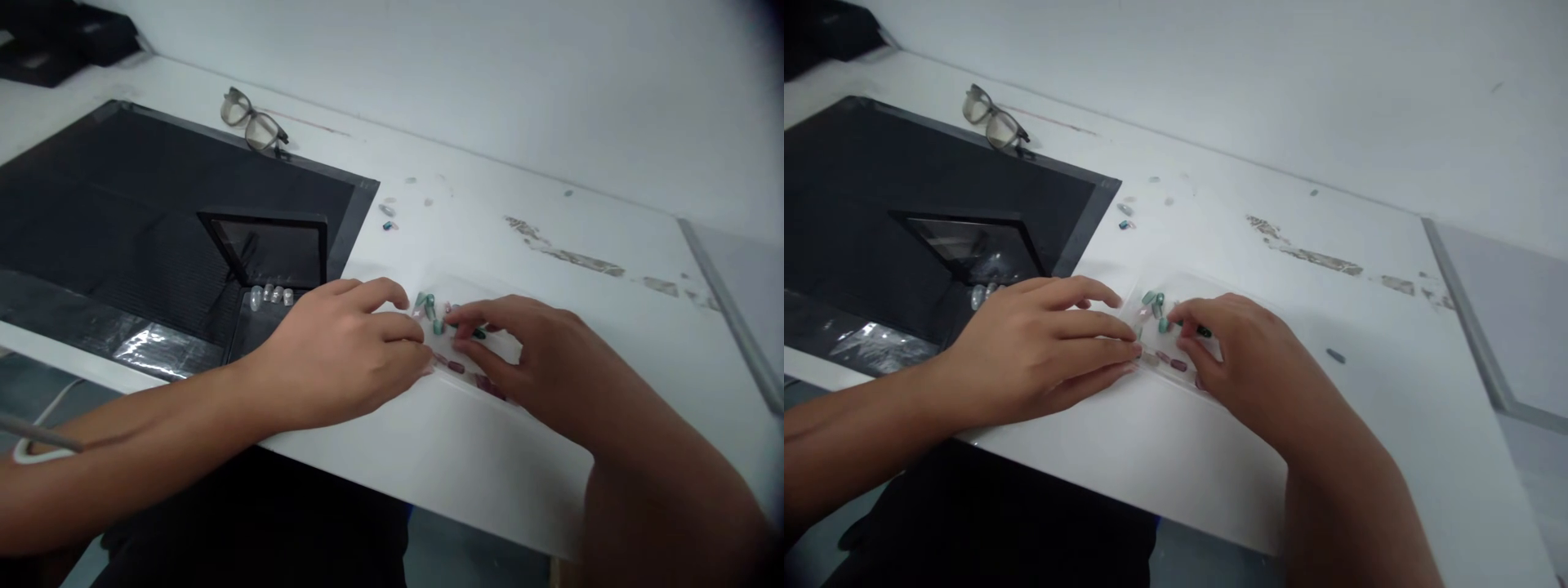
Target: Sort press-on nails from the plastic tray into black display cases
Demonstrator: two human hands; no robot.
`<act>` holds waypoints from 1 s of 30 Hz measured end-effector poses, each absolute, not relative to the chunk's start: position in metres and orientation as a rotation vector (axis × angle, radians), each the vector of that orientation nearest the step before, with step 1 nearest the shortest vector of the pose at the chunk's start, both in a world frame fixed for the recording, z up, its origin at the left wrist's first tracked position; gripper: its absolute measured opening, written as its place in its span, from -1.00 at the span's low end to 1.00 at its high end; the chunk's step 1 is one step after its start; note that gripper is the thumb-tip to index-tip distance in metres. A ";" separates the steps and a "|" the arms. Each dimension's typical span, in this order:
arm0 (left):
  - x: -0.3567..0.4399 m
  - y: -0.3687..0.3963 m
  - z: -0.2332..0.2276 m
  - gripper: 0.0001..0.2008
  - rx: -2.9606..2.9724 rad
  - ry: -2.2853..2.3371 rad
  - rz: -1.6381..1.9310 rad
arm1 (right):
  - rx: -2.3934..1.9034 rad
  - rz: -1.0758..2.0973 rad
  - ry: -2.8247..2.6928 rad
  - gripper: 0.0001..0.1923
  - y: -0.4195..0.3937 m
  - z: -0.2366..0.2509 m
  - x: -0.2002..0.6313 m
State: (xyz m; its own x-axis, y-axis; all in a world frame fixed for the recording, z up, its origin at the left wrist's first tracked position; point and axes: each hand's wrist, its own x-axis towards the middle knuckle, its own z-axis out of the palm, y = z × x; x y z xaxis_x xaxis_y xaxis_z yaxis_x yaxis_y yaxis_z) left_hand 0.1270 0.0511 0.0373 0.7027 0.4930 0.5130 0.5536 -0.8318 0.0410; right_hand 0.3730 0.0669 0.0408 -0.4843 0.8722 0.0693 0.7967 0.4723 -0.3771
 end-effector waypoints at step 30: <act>0.129 0.051 0.036 -0.76 -2.859 -0.915 -0.778 | -1.555 0.614 -2.551 -0.87 0.058 0.035 0.387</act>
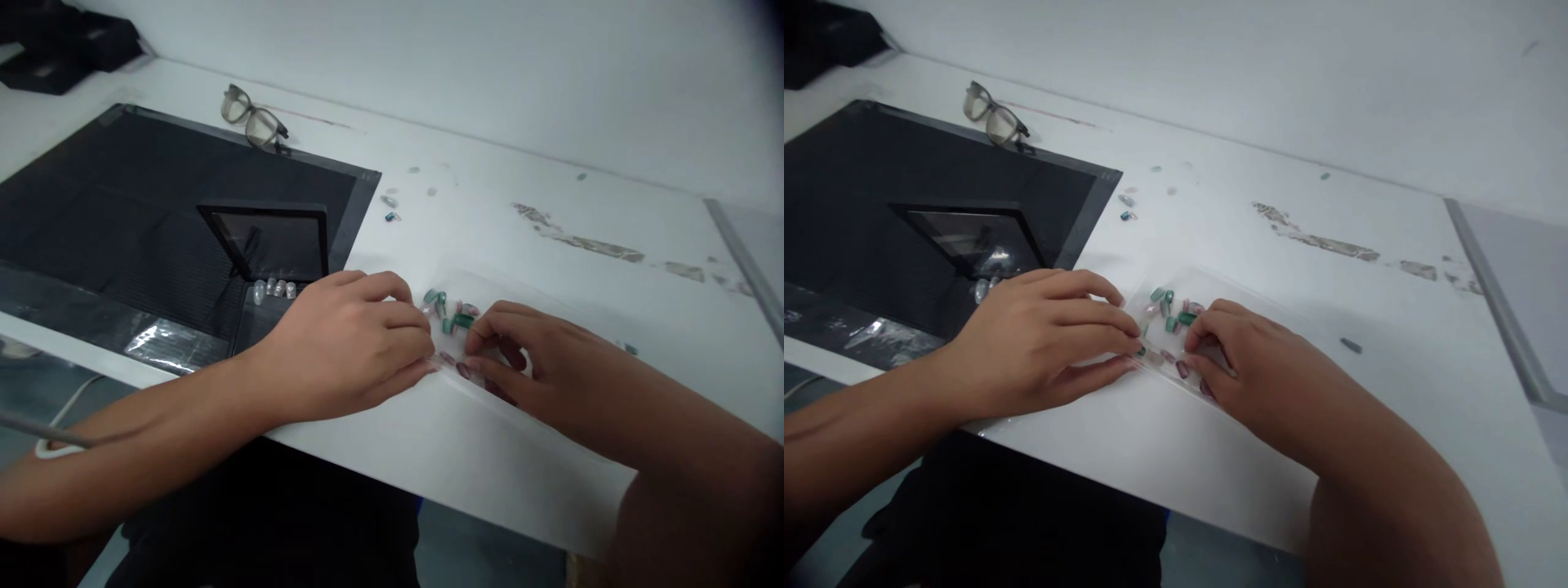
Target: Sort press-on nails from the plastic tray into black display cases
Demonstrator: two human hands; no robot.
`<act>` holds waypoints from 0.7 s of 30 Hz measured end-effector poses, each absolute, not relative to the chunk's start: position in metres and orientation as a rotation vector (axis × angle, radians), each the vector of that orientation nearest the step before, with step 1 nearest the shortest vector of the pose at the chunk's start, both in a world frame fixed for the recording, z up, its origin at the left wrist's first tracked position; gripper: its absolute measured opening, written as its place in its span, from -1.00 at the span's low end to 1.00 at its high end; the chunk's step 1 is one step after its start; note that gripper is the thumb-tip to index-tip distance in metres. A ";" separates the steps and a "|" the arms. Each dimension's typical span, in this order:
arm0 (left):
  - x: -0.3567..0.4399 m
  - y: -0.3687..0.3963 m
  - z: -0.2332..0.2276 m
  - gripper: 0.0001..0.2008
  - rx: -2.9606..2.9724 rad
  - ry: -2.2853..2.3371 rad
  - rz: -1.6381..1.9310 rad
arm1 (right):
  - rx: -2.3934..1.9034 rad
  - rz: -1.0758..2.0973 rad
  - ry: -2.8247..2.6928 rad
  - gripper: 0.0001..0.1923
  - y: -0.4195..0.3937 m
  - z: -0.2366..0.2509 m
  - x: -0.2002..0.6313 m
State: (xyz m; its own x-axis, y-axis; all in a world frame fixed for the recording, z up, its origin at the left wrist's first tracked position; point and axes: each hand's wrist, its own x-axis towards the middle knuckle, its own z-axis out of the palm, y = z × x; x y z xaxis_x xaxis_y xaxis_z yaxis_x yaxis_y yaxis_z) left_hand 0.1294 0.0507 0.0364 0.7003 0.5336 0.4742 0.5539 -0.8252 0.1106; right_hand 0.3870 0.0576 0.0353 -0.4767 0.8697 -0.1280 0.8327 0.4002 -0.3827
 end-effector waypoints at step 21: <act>0.130 0.050 0.036 -0.76 -2.881 -0.942 -0.774 | -1.732 0.472 -2.580 -0.75 0.061 0.039 0.375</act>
